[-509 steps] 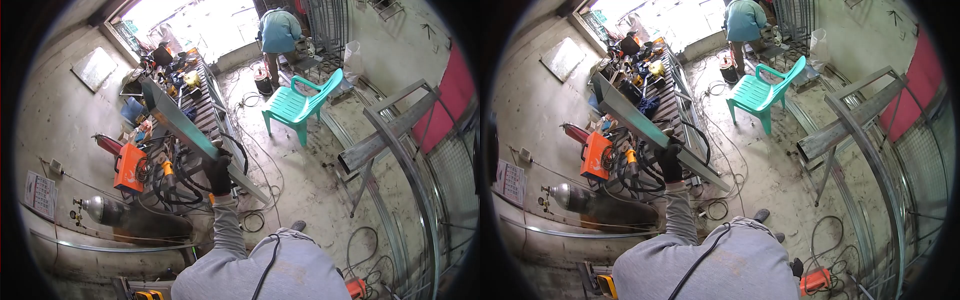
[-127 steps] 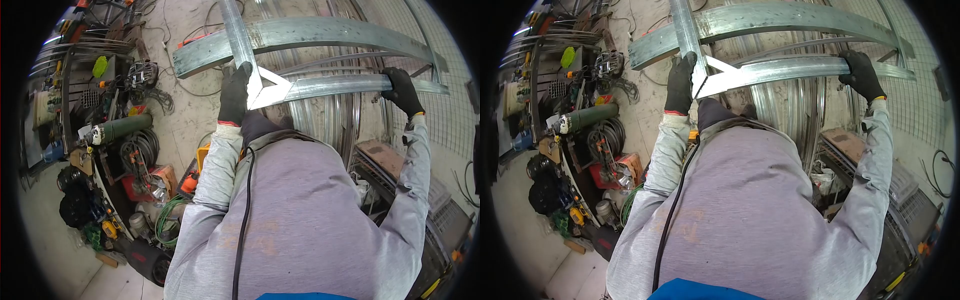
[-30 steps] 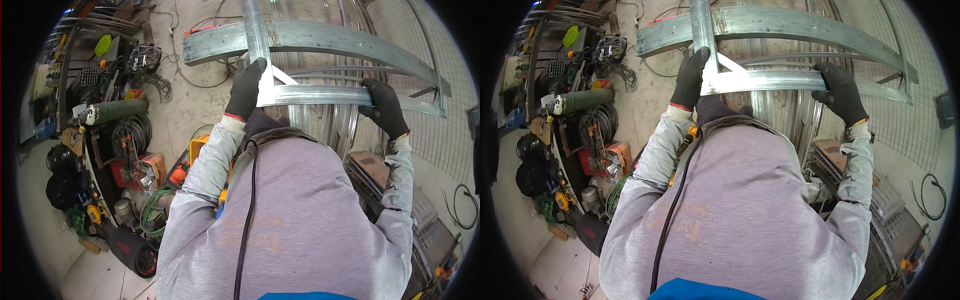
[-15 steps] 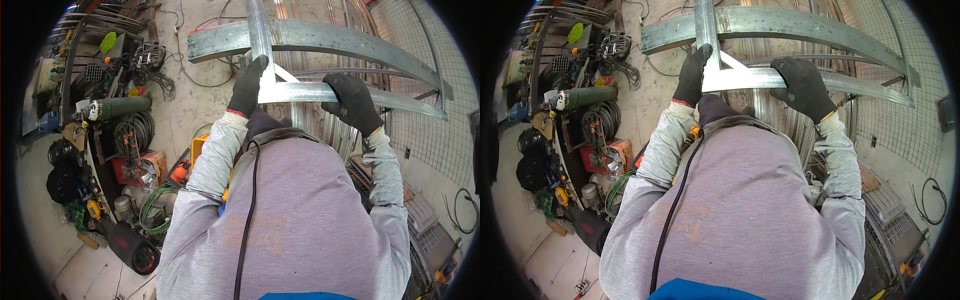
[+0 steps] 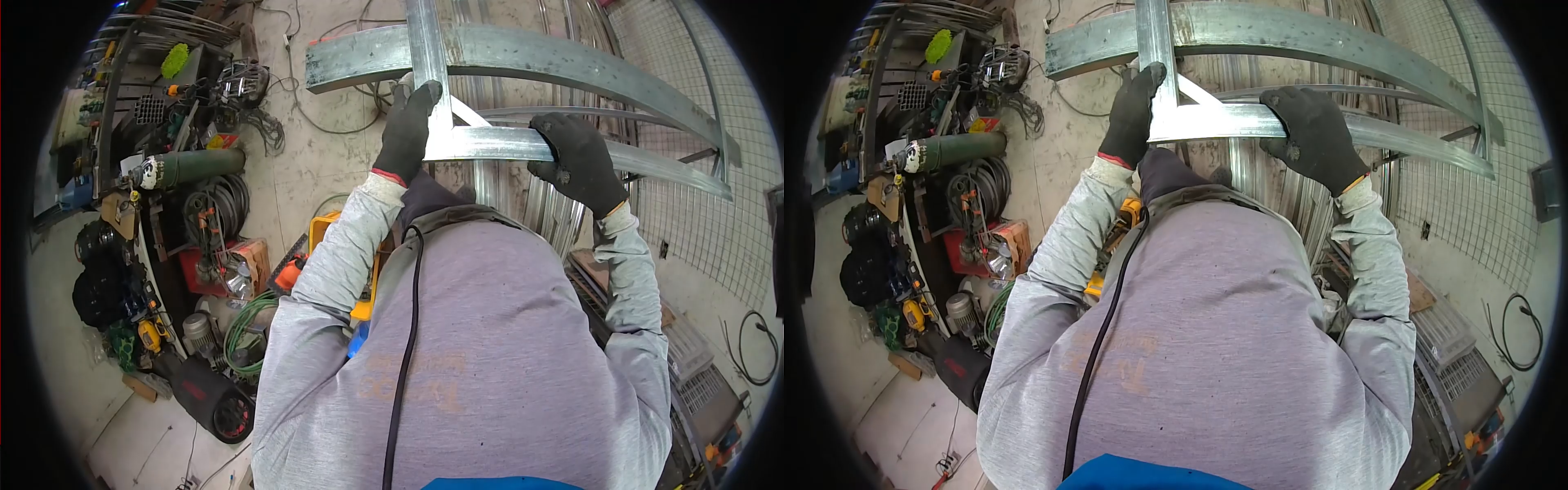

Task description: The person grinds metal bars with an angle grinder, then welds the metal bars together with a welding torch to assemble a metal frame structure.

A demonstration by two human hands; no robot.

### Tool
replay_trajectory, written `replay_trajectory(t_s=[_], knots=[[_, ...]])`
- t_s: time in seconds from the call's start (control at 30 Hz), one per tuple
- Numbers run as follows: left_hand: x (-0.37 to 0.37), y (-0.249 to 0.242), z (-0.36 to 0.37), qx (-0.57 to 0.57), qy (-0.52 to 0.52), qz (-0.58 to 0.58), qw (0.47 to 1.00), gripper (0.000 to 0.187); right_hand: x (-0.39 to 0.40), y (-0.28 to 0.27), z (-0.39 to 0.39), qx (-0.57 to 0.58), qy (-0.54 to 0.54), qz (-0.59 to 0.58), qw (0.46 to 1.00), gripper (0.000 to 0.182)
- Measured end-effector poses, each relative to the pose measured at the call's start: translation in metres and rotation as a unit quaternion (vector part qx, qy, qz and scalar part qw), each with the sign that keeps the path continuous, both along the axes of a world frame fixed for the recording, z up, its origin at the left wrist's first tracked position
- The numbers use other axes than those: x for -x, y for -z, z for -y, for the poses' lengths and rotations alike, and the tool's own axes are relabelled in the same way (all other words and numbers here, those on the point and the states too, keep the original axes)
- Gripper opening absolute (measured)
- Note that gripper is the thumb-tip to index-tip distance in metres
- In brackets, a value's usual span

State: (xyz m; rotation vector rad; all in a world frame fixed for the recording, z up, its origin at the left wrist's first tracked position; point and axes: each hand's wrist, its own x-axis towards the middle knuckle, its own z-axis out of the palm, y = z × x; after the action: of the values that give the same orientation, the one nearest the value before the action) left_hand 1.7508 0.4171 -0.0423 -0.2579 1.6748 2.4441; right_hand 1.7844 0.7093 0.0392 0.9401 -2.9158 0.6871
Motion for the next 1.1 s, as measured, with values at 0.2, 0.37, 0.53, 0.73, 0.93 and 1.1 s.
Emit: replay_trajectory(t_s=[0.2,0.37,0.53,0.73,0.93,1.1], knots=[[0.0,-0.002,-0.003,-0.025,-0.018,0.032,0.999,0.04,-0.003,-0.003,0.002,-0.009,0.0,-0.025,1.0,0.058],[0.008,0.003,0.03,0.014,0.128,0.071,0.989,0.048,-0.001,-0.002,0.003,-0.003,-0.008,-0.014,1.0,0.061],[-0.002,0.003,0.062,-0.032,0.125,0.035,0.991,0.053,0.002,-0.011,0.013,-0.017,0.011,0.009,1.0,0.062],[-0.037,0.002,0.047,-0.066,0.101,0.115,0.986,0.047,0.004,0.002,0.037,-0.008,-0.027,0.01,1.0,0.062],[-0.062,0.026,0.048,0.166,0.34,-0.114,0.919,0.077,0.004,0.007,0.036,-0.008,-0.025,0.008,1.0,0.062],[-0.078,0.011,0.039,-0.248,0.235,0.096,0.935,0.081,0.005,0.01,0.035,-0.018,-0.023,-0.009,1.0,0.06]])
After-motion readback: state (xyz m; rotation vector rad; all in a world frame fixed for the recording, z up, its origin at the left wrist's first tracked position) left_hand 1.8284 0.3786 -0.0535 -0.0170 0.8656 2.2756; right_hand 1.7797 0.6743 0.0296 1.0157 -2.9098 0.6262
